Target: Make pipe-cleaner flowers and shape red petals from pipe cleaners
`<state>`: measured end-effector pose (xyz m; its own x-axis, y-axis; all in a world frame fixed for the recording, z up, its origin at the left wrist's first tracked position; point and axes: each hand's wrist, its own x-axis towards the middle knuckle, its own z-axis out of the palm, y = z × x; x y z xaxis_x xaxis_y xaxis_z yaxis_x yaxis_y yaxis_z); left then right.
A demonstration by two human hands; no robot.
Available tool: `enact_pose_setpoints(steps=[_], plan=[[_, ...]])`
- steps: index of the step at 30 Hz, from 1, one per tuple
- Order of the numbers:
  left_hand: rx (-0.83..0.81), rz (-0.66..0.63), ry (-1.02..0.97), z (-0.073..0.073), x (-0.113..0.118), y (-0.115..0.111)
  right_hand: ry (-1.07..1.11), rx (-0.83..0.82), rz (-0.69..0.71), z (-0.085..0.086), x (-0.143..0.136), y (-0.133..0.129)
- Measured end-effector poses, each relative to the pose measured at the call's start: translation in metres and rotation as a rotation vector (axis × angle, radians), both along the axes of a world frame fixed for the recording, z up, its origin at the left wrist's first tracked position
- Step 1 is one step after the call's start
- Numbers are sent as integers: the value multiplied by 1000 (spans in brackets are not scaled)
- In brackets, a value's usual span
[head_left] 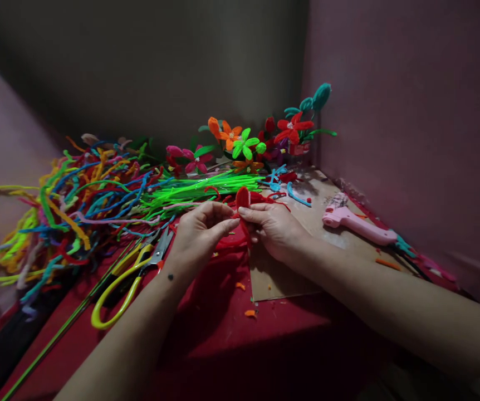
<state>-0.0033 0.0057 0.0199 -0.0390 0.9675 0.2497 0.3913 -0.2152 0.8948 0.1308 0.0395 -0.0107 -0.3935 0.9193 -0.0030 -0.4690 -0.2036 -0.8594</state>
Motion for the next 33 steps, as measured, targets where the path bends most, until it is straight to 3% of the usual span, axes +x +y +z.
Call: enact_pose_setpoints(steps=[5, 12, 15, 19, 22, 25, 30, 33], plan=[[128, 14, 125, -5, 1, -1, 47, -2, 51, -1, -1, -1], [278, 18, 347, -9, -1, -2, -28, 4, 0, 3, -1, -3], [428, 14, 462, -14, -2, -1, -33, -26, -47, 6, -1, -5], [697, 37, 765, -22, -2, 2, -52, -43, -116, 7, -1, -8], [765, 25, 808, -22, -1, 0, -9, -32, -84, 6, -1, -8], [614, -8, 576, -16, -1, -4, 10, -19, -46, 7, 1, -7], [-90, -102, -246, -8, -7, 1, 14, -21, -12, 10, 1, -7], [-330, -204, -582, -10, -12, 10, 23, -11, 25, 9, 1, -5]])
